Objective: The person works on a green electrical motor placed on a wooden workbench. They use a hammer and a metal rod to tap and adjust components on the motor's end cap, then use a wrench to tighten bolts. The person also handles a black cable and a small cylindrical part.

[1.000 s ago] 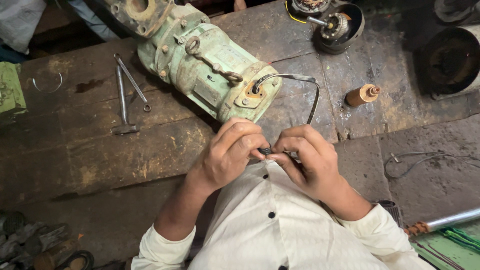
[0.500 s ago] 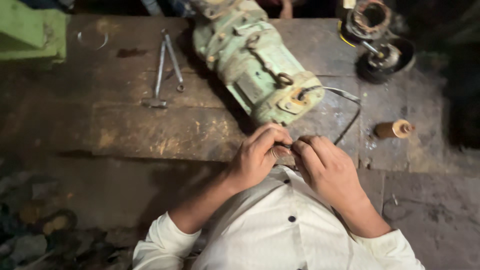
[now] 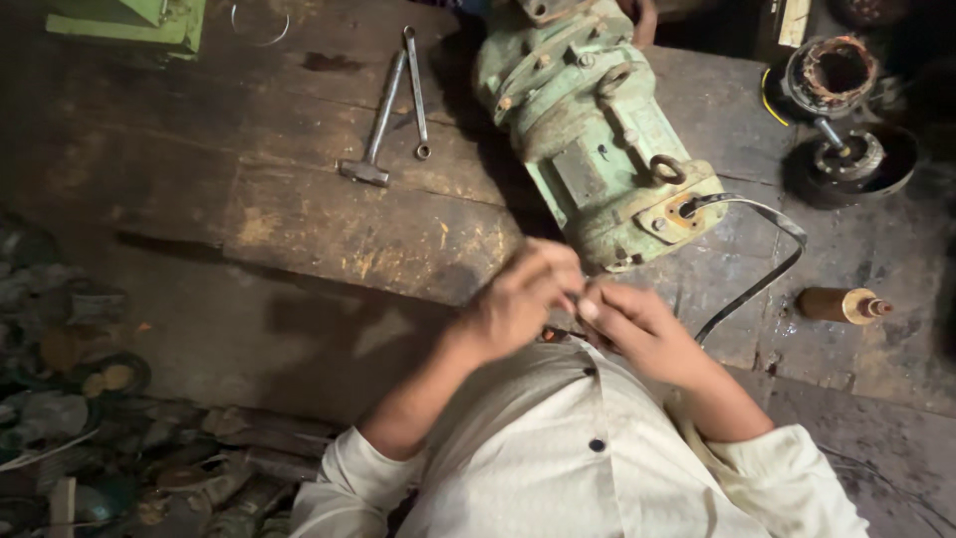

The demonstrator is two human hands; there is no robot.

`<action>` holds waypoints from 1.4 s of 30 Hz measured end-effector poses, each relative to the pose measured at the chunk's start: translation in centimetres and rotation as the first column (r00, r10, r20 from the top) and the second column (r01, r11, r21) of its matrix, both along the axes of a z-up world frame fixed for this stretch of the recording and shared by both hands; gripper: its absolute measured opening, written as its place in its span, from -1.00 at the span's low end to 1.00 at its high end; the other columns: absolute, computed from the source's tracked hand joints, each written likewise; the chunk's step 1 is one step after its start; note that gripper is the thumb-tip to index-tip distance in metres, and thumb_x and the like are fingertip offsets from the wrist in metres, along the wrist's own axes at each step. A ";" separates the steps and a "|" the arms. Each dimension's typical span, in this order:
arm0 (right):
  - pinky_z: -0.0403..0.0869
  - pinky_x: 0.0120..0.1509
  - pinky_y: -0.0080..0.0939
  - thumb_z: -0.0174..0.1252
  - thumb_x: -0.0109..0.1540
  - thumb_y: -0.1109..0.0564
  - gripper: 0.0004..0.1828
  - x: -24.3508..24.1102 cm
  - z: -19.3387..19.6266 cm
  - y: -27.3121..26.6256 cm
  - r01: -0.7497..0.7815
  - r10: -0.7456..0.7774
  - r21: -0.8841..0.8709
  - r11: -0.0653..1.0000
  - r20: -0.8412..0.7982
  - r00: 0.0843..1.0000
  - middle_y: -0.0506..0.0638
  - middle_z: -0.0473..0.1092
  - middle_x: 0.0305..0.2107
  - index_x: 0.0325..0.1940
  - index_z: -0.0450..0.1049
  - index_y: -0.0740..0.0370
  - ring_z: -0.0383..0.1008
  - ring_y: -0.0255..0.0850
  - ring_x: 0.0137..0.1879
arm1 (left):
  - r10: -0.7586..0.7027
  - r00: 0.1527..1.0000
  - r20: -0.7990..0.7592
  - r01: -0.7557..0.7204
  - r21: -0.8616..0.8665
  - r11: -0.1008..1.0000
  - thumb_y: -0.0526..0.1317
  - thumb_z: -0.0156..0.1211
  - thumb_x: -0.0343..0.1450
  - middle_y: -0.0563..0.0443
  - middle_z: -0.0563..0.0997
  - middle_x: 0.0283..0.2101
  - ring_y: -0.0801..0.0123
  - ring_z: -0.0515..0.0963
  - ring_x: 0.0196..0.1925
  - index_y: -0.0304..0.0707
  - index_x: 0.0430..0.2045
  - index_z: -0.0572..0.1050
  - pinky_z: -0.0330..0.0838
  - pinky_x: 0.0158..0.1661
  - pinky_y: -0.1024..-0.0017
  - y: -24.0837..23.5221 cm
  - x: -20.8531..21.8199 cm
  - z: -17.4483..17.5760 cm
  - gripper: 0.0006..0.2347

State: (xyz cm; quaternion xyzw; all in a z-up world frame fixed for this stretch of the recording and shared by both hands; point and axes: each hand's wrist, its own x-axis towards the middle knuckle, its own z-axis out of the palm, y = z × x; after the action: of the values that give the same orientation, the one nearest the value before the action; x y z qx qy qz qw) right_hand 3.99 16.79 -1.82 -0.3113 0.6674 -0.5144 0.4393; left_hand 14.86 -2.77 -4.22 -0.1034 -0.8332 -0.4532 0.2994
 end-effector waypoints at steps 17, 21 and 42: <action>0.46 -0.15 0.05 0.16 0.30 -0.03 -0.72 2.2 -3.5 -9.6 -0.030 0.103 0.125 0.992 -0.632 0.768 0.16 0.46 -0.30 -0.17 0.51 0.26 0.50 0.15 -0.21 | 0.644 0.608 0.464 -0.609 -0.247 0.753 0.02 0.01 0.57 -0.48 0.55 -0.19 -0.32 0.57 -0.12 -0.44 -0.25 0.42 0.43 -0.10 -0.08 -23.9 -5.3 -22.1 -0.63; 0.46 -0.16 0.05 0.16 0.29 -0.03 -0.71 2.7 -4.3 -8.0 0.078 0.068 0.204 0.976 -0.624 0.778 0.17 0.47 -0.32 -0.14 0.52 0.26 0.50 0.15 -0.22 | 0.548 0.814 0.193 -0.455 -0.375 0.807 -0.15 0.18 0.37 -0.62 0.40 -0.02 -0.39 0.46 0.00 -0.63 -0.14 0.35 0.43 -0.05 0.04 -27.0 -9.7 -25.0 -0.61; 0.47 -0.11 0.03 0.12 0.32 0.00 -0.75 4.8 -5.2 -4.0 0.231 -0.066 0.225 0.946 -0.564 0.823 0.15 0.49 -0.31 -0.15 0.52 0.25 0.53 0.11 -0.18 | 0.545 0.473 0.692 -0.305 -0.451 0.839 -0.29 0.61 0.12 -0.44 0.58 -0.08 -0.24 0.55 0.04 -0.44 -0.07 0.43 0.45 0.02 0.10 -29.5 -13.3 -25.9 -0.45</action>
State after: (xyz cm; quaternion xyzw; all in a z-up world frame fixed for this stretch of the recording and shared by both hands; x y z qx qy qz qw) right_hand 8.76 12.76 -7.00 -0.3259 0.8543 -0.3352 0.2273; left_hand 1.52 -32.28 -30.07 0.2842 -0.9269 -0.2443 -0.0196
